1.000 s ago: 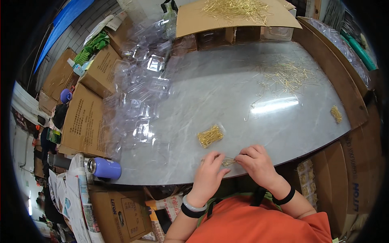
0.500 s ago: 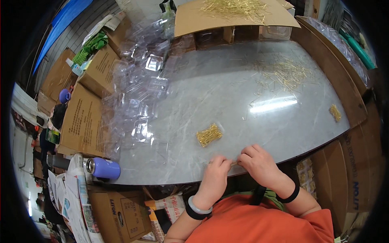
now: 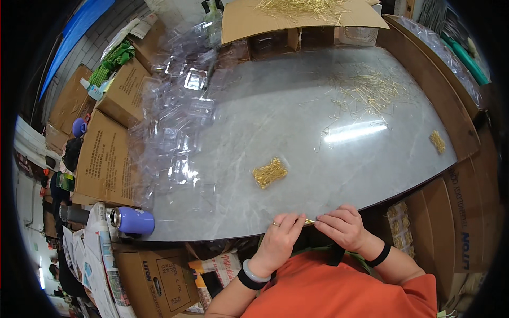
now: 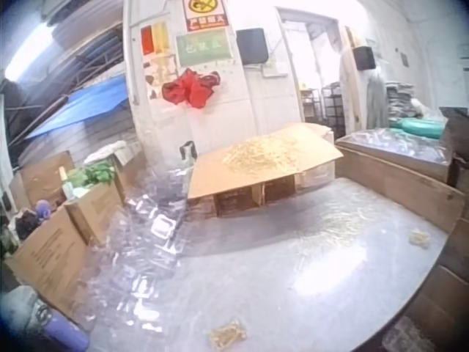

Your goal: Gathering and packing small gold-colored metal pins into small plastic bags.

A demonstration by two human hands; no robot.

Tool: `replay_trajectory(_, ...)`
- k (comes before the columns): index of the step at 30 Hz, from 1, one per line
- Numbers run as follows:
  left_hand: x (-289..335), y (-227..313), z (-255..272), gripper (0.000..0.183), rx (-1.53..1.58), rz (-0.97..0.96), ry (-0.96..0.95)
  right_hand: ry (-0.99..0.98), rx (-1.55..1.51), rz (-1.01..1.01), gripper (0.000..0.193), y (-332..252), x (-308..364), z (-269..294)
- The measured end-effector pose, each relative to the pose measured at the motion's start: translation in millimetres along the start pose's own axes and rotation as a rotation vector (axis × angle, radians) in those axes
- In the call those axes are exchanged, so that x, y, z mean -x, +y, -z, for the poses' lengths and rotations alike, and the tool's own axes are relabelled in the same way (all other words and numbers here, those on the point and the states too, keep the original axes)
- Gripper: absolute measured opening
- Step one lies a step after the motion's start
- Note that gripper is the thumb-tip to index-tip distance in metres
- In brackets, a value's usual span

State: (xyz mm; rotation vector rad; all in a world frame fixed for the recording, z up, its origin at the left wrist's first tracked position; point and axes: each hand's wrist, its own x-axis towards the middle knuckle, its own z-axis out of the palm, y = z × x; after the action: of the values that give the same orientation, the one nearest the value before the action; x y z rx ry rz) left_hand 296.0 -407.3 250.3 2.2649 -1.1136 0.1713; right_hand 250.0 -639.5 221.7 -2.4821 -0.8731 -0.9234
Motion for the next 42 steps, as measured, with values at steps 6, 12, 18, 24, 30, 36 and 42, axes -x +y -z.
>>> replay_trajectory(6,1,0,8,0.038,0.215,0.146,0.032,0.084,-0.083,-0.027,0.023,3,-6,-1)
replay_trajectory(12,-33,-12,19,0.052,-0.282,0.313,0.149,0.289,-0.058,-0.235,0.033,6,-24,-2)
replay_trajectory(18,-42,-25,5,0.070,-0.401,0.398,0.023,0.340,-0.062,-0.263,0.031,9,-38,-2)
replay_trajectory(24,-11,-8,19,0.074,-0.165,0.176,-0.162,0.298,0.005,-0.285,0.033,15,-38,4)
replay_trajectory(30,-5,-13,20,0.076,-0.046,0.131,-0.113,0.229,0.005,-0.194,0.031,10,-62,-13)
replay_trajectory(36,-2,-16,19,0.077,-0.023,0.125,-0.077,0.105,-0.035,-0.095,0.028,16,-71,-14)
replay_trajectory(42,-1,-20,16,0.079,-0.025,0.092,-0.056,0.085,0.112,-0.090,0.027,8,-69,-14)
